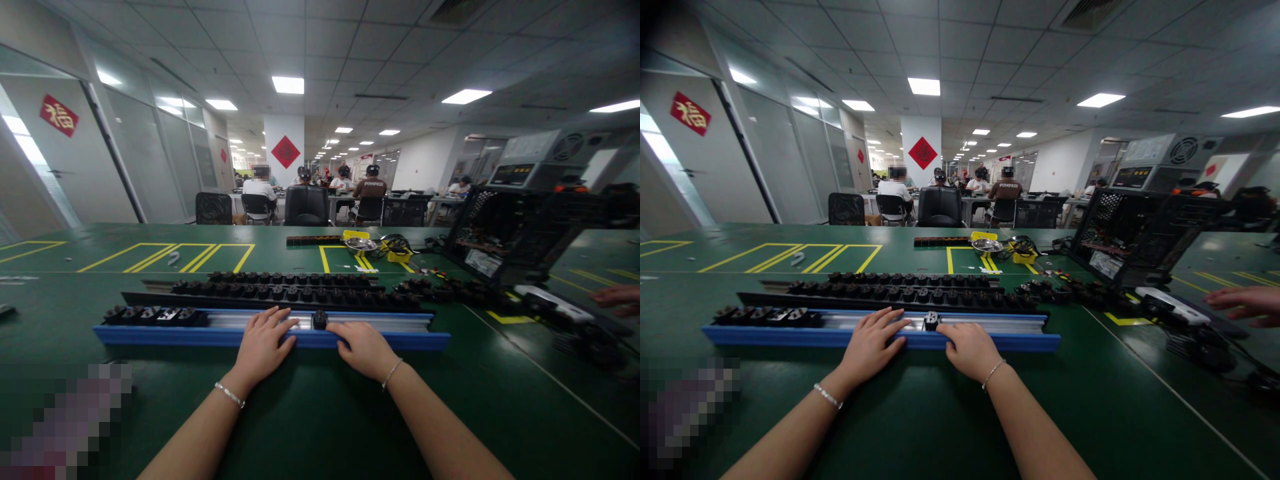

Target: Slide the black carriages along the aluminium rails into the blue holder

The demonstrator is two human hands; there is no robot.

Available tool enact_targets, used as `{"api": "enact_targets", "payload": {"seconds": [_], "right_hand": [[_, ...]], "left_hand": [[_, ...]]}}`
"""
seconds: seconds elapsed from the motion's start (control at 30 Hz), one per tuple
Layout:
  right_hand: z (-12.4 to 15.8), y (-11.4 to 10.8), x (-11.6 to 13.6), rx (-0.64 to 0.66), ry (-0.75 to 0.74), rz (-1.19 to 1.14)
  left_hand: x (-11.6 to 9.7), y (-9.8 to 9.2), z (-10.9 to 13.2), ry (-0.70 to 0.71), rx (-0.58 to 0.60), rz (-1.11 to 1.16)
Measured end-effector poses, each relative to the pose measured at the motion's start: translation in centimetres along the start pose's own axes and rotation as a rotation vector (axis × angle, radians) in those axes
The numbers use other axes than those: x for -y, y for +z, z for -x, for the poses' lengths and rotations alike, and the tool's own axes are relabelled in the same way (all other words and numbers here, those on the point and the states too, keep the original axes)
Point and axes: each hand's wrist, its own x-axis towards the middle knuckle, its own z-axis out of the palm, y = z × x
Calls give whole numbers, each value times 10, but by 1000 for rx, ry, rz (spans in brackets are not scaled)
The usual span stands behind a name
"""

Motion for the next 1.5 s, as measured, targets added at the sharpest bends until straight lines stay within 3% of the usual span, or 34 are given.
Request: {"api": "enact_targets", "payload": {"seconds": [0.7, 1.5], "right_hand": [[1, 5, -6, -83, 18, -19], [0, 3, -11, -9, 11, -11]], "left_hand": [[0, -1, 0, 2, 7, 7], [0, -1, 0, 4, 17, -5]]}}
